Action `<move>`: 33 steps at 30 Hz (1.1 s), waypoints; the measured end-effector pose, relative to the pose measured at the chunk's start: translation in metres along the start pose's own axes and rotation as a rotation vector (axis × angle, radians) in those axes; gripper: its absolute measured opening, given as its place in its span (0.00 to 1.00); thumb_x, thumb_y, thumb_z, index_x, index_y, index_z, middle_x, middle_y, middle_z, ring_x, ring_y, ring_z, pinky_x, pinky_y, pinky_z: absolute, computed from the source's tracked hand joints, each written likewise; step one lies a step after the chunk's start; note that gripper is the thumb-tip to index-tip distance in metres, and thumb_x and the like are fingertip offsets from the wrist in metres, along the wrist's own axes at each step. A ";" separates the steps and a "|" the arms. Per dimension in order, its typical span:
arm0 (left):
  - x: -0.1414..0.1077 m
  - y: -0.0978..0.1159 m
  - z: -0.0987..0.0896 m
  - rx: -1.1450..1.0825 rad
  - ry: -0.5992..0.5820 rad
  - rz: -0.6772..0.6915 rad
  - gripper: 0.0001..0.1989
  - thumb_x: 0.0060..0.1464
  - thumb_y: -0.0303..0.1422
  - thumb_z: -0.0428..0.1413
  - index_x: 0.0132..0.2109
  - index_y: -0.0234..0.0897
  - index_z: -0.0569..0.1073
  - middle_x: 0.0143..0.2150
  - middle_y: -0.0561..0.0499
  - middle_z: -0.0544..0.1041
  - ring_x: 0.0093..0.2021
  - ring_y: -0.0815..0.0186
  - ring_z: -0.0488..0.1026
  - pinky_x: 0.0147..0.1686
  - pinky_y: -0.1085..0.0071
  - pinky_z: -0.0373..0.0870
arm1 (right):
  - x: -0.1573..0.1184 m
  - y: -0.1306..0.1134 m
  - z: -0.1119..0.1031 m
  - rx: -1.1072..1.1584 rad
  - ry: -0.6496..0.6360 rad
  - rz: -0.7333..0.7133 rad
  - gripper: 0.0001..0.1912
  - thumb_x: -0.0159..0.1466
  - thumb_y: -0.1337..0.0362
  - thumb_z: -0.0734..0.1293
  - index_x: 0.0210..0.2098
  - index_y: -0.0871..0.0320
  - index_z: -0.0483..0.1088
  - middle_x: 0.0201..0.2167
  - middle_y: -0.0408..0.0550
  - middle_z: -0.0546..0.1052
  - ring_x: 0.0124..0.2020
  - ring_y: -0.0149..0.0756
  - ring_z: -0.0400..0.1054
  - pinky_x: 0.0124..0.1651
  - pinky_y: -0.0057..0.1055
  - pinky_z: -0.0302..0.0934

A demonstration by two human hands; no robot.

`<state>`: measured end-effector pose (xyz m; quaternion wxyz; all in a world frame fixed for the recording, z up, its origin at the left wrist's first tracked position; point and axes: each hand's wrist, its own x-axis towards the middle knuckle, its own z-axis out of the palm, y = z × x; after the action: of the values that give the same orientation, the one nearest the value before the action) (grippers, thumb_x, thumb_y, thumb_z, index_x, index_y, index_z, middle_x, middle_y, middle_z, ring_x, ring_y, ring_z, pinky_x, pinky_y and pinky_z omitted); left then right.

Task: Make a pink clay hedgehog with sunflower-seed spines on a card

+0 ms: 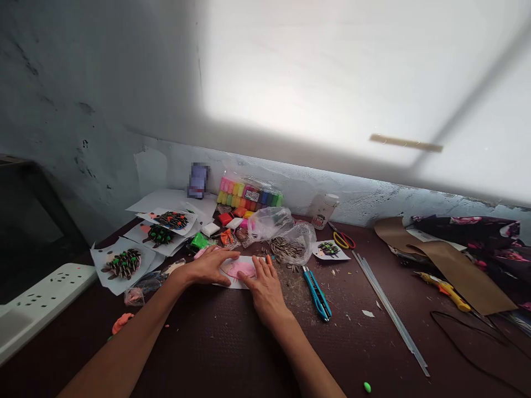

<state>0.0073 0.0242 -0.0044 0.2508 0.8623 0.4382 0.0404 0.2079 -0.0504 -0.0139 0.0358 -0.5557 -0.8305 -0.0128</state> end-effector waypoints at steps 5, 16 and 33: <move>-0.001 0.002 -0.001 0.006 0.005 -0.004 0.39 0.41 0.42 0.61 0.62 0.44 0.61 0.64 0.49 0.64 0.67 0.52 0.52 0.66 0.53 0.41 | -0.001 0.001 0.003 0.005 0.021 0.034 0.24 0.66 0.70 0.59 0.58 0.43 0.64 0.66 0.55 0.55 0.66 0.49 0.47 0.62 0.45 0.47; -0.002 0.003 -0.002 0.018 0.010 -0.004 0.39 0.41 0.42 0.61 0.62 0.45 0.61 0.64 0.50 0.64 0.66 0.52 0.54 0.65 0.53 0.43 | -0.001 0.000 0.005 -0.005 0.106 -0.070 0.21 0.66 0.67 0.61 0.57 0.42 0.65 0.65 0.51 0.58 0.64 0.44 0.52 0.64 0.47 0.43; 0.000 0.001 0.000 0.021 0.017 -0.010 0.40 0.39 0.42 0.61 0.62 0.43 0.62 0.63 0.47 0.64 0.66 0.52 0.53 0.65 0.55 0.43 | -0.003 0.005 0.003 -0.035 0.096 0.095 0.23 0.64 0.72 0.61 0.55 0.43 0.68 0.66 0.50 0.55 0.65 0.45 0.50 0.61 0.44 0.47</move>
<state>0.0085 0.0235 -0.0042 0.2382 0.8623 0.4448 0.0419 0.2135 -0.0508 -0.0174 0.0664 -0.5938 -0.8002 -0.0519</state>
